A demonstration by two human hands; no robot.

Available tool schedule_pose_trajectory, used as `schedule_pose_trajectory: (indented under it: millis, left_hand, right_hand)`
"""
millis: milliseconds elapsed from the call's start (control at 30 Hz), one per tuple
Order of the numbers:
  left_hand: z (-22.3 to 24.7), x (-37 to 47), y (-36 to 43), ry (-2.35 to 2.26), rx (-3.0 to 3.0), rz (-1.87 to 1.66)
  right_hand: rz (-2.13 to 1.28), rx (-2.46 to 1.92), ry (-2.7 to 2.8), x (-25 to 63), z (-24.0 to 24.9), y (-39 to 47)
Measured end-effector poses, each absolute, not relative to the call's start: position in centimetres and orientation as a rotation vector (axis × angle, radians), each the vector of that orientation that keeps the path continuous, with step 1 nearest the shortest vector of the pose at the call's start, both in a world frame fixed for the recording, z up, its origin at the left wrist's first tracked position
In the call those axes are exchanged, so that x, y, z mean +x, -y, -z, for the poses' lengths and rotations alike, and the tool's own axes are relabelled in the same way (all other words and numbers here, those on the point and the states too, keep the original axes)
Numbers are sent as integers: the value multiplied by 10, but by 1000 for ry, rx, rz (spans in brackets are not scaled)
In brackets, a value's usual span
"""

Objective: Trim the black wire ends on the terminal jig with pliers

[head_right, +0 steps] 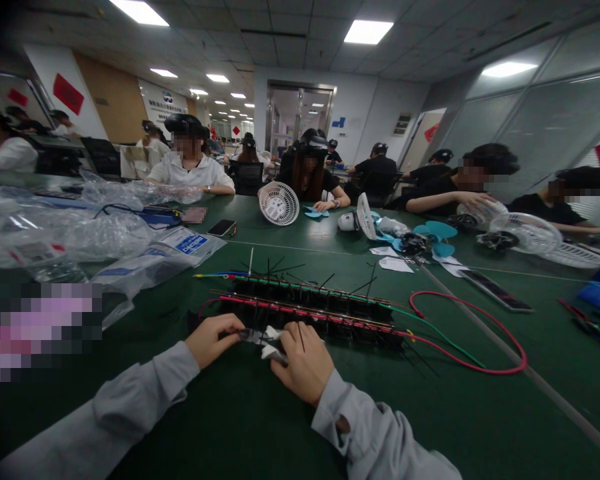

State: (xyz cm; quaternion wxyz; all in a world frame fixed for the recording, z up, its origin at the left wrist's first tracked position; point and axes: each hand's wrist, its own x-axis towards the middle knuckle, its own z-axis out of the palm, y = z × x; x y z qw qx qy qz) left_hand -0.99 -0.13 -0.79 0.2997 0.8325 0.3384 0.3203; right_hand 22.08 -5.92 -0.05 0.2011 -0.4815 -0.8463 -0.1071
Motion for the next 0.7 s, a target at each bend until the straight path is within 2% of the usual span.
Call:
schedule_pose_trajectory:
  millis: [700]
  left_hand:
    - [10,-10,0,-904,2242,-830]
  right_hand:
    - [373,-1349,2301,219,10,57]
